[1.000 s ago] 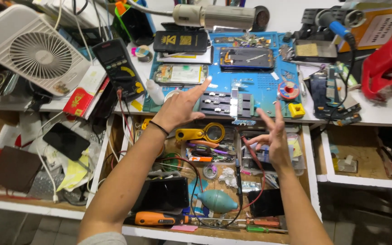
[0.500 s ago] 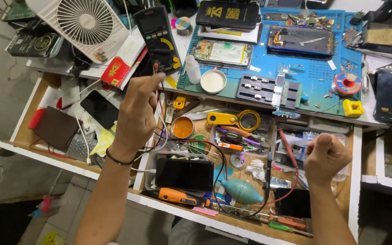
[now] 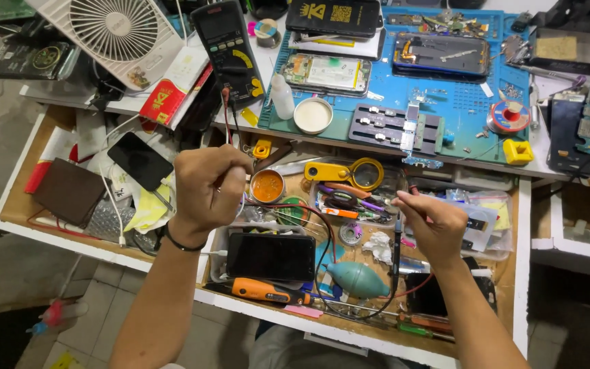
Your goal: The person uses a soldering iron and solder wire to work on a small circuit board held in a vise. They then use tweezers to manipulate a small component on the board.
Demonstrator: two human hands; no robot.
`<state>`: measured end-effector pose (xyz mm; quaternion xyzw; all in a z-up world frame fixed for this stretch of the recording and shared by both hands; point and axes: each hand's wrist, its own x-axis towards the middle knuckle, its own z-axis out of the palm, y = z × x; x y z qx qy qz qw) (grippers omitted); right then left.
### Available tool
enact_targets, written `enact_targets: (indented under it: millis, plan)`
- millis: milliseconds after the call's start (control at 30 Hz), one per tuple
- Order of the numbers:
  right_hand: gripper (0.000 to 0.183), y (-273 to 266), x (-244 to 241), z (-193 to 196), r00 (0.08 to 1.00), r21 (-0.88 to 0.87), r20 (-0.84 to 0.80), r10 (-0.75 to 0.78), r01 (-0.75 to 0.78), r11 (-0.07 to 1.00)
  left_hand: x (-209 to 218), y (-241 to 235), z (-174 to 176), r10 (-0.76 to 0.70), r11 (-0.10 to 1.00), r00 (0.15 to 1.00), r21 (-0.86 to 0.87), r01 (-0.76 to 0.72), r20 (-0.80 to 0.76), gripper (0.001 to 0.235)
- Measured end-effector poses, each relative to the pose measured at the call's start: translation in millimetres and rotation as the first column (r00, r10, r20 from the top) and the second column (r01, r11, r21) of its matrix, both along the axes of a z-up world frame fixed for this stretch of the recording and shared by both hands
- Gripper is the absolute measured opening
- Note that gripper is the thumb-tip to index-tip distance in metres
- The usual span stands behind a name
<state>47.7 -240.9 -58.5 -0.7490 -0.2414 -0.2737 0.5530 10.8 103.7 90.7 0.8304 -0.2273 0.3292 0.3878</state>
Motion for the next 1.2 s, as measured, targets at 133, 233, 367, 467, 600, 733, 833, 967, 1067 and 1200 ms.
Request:
enact_targets:
  millis: [133,233,367,467,600,733,833,967,1067,1200]
  plan:
    - [0.046,-28.1,7.8,-34.4,0.995,-0.048,-0.031,-0.097,0.096,0.994,2.8,-6.2,-8.3,-0.019,1.0,0.999,0.023,0.02,-0.038,0.048]
    - [0.036,-12.4,0.4,4.8,0.997,0.07,-0.013,-0.082,0.083,0.994,-3.2,-29.2,18.8,-0.033,0.995,0.999,0.089,0.033,-0.007,0.036]
    - [0.002,-18.9,5.0,0.7,0.992,0.075,0.009,-0.126,0.125,0.989,-4.4,-31.9,15.2,-0.108,0.99,0.988,0.083,0.117,-0.113,0.042]
    - [0.063,-26.8,4.8,-7.8,0.981,0.074,-0.026,-0.193,0.195,0.978,2.6,-51.5,14.9,-0.233,0.969,0.962,0.045,0.241,-0.144,0.073]
    - [0.017,-27.8,6.9,-8.9,0.989,0.159,-0.045,-0.139,0.145,0.977,4.9,-87.5,-13.7,-0.127,0.924,0.98,0.34,0.172,-0.152,0.052]
    - [0.063,-27.9,8.3,-6.6,0.986,0.131,-0.062,-0.155,0.162,0.978,27.4,-124.2,-144.8,0.001,0.76,1.0,0.65,-0.004,0.005,0.007]
    - [0.063,-26.3,8.2,-9.4,0.984,0.128,-0.04,-0.176,0.18,0.975,51.5,-148.8,-199.0,0.033,0.741,0.999,0.671,-0.007,-0.026,0.014]
    - [0.064,-28.5,10.9,-11.1,0.98,0.144,-0.03,-0.197,0.199,0.969,58.9,-163.1,-215.9,0.069,0.714,0.997,0.699,-0.036,-0.019,0.006]
    - [0.064,-33.0,11.0,-11.4,0.984,0.19,-0.028,-0.178,0.18,0.965,51.3,-157.1,-174.3,0.067,0.734,0.998,0.678,-0.038,-0.016,0.006]
    - [0.048,-28.0,10.4,-2.8,0.993,0.183,-0.068,-0.093,0.104,0.978,38.4,-141.5,-113.7,0.002,0.95,0.948,0.297,0.098,-0.318,0.012]
